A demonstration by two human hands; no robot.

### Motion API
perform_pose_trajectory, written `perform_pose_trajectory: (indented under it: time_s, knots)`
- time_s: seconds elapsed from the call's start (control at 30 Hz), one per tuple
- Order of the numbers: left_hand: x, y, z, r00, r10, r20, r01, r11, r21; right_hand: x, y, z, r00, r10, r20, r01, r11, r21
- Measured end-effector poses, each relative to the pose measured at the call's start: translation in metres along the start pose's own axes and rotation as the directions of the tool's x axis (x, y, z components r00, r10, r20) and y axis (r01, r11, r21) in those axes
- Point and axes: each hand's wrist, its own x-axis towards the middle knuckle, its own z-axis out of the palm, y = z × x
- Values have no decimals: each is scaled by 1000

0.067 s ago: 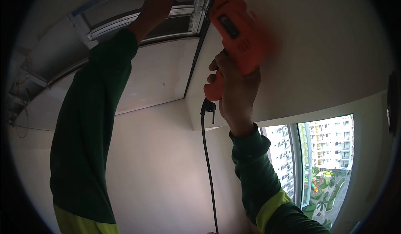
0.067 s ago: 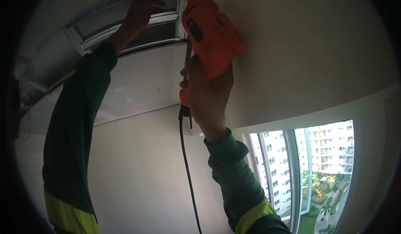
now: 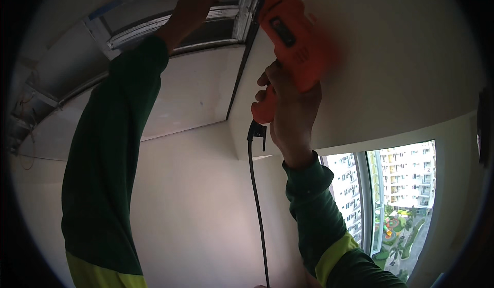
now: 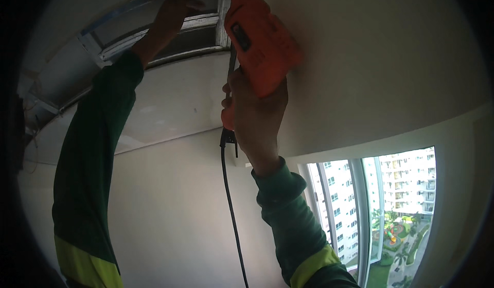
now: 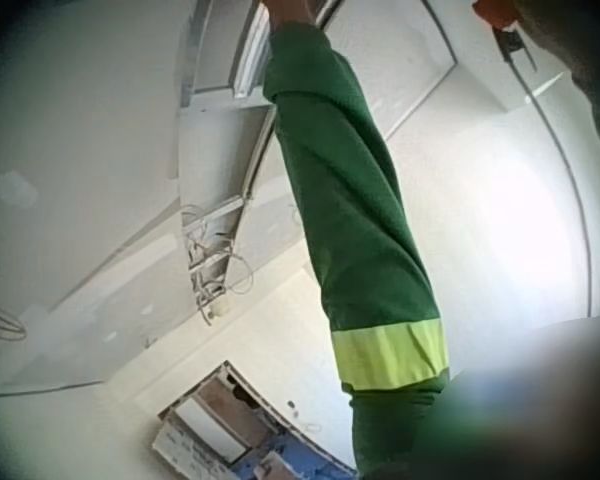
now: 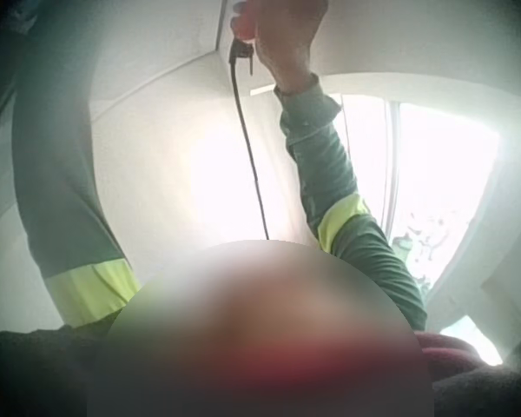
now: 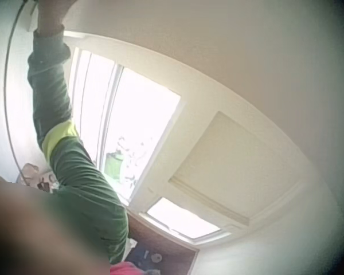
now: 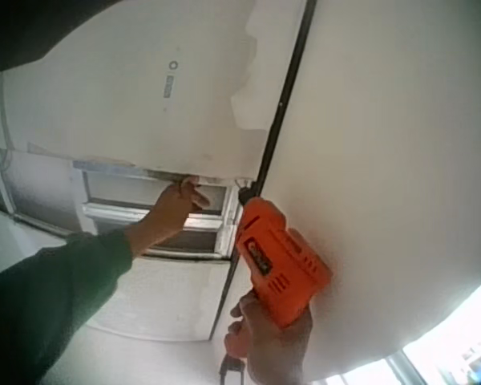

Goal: The person uses a corded drill to fasten metal strips to a ceiling framework, then uses a staple gun to secure additional strips. The person repeatedly positions and fastens metal strips along the ceiling grid.

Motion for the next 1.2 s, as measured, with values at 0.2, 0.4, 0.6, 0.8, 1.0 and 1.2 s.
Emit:
perform_pose_trajectory:
  time_s: [0.2, 0.4, 0.6, 0.8, 1.0, 1.2]
  knots:
    - [-1, 30, -5, 962, -253, 103, 273, 901, -338, 4, -2, 0, 1000, -6, 13, 5, 1000, 8]
    - [4, 24, 7, 942, -332, -44, 242, 766, -595, 9, -2, 2, 999, -35, 11, 35, 999, 1]
    - [-2, 38, 2, 921, -380, -87, 170, 592, -787, 8, -6, 3, 1000, 15, 16, -16, 1000, 5]
    - [-1, 44, 8, 924, -362, -119, 98, 529, -843, 6, -2, 5, 1000, -17, -15, 16, 996, -84]
    - [-1, 40, 7, 930, -344, -130, 83, 542, -836, 11, -6, -6, 1000, -27, 0, 27, 997, -74]
    - [-3, 33, 30, 930, -361, 74, 174, 253, -952, 9, -9, -4, 999, -29, 29, 31, 995, -97]
